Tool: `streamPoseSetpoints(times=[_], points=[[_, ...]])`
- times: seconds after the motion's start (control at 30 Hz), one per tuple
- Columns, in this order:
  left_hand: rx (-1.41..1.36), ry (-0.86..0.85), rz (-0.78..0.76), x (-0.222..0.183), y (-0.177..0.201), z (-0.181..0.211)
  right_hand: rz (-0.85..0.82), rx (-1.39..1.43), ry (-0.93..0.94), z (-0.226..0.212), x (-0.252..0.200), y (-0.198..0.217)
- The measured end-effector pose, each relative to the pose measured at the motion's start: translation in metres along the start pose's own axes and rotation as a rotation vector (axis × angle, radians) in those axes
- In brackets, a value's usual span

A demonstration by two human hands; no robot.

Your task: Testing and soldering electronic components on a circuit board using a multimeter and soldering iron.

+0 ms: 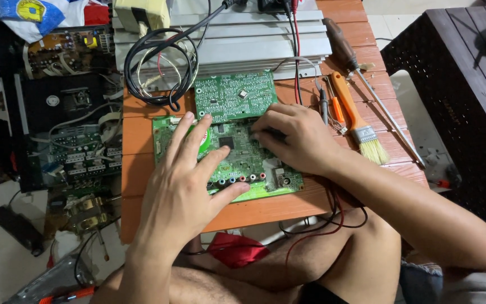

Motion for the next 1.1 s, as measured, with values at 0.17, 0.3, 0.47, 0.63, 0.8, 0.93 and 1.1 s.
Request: streamPoseSetpoints(times=[0.17,0.3,0.47,0.63,0.8,0.93,1.1], points=[[0.003,0.001,-0.002,0.0002,-0.0003,-0.0009,-0.005,0.014,0.009,-0.0004,-0.0002,-0.0013],[-0.006,0.008,-0.006,0.0001,-0.0007,-0.0014,-0.023,0.06,0.055,-0.003,0.0006,-0.0005],[-0.001,-0.004,0.002,0.0002,0.0011,0.001,-0.021,-0.005,0.077,-0.0015,-0.0024,-0.0019],[0.006,0.006,-0.015,-0.0006,-0.002,-0.0013,0.022,-0.063,0.109,-0.0055,-0.0038,-0.0011],[0.006,0.009,-0.017,-0.0004,-0.0008,-0.0014,0.009,-0.069,0.123,-0.0064,-0.0037,-0.0021],[0.003,0.01,-0.015,-0.0003,-0.0011,-0.0012,-0.002,-0.083,0.126,-0.0062,-0.005,-0.003],[0.017,-0.002,-0.011,-0.0001,-0.0005,0.0001,0.005,-0.089,0.115,-0.0068,-0.0037,-0.0016]])
Point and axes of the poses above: each hand's wrist, its own x-axis towards the middle knuckle, its own y-axis out of the back of the hand, z = x × y, the point moved 8 cm from there along x, towards the middle knuckle
